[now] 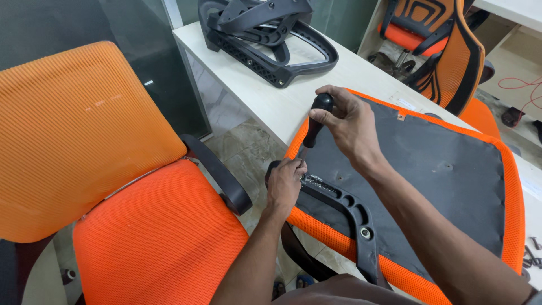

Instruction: The person uses a screwdriver to attach a black plastic armrest bracket to the underside of an orange office chair seat. They insert a screw and tighten it, then reposition the seat and place a second bracket on the opposite side.

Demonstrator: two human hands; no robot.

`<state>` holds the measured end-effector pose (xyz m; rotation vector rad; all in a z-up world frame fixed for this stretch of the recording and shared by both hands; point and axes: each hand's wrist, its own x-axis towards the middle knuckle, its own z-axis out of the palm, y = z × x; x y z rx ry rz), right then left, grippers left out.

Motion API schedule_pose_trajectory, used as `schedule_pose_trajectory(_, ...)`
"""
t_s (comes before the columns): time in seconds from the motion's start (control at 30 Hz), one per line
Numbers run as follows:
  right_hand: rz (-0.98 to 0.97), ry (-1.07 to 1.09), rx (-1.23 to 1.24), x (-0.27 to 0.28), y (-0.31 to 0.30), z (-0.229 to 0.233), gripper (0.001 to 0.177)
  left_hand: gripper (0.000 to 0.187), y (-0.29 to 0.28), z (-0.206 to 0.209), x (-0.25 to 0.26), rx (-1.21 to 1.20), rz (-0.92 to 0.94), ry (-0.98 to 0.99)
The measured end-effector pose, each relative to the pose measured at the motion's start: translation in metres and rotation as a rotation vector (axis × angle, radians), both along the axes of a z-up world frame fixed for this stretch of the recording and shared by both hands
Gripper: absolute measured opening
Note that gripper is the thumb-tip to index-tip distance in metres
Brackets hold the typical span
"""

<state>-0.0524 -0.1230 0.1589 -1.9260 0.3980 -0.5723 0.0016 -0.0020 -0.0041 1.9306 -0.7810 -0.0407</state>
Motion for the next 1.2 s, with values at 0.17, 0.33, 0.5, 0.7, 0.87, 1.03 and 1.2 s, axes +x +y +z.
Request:
schedule_pose_trajectory(0.17,0.335,-0.067,0.024,0.000,-0.011,0.008,0.038,0.009,0.000,0.001,0.006,0.050,-0.039,0.110)
schedule_pose_trajectory(0.33,0.291,-0.107,0.098,0.009,-0.009,0.006,0.033,0.009,0.001,-0.001,0.005,0.047,-0.030,0.116)
schedule_pose_trajectory(0.5,-0.120,0.193,-0.119,-0.003,0.014,0.001,0.035,0.006,-0.001,-0.005,0.005,0.073,-0.024,0.069)
schedule_pose_trajectory(0.7,0.397,-0.077,0.004,0.003,-0.008,0.012,0.035,0.006,0.003,0.000,0.003,-0.047,-0.034,0.043)
schedule_pose_trajectory(0.87,0.421,-0.084,0.146,0.012,-0.022,0.000,0.028,0.006,0.003,0.000,0.001,-0.027,-0.024,0.101)
schedule_pose_trajectory(1.03,0.153,-0.134,0.134,0.009,0.002,-0.016,0.025,0.004,0.000,-0.005,-0.001,-0.004,0.019,-0.045)
schedule_pose_trajectory(1.2,0.360,-0.084,0.148,0.005,-0.001,-0.001,0.031,0.011,0.001,-0.001,0.001,0.036,-0.005,0.099)
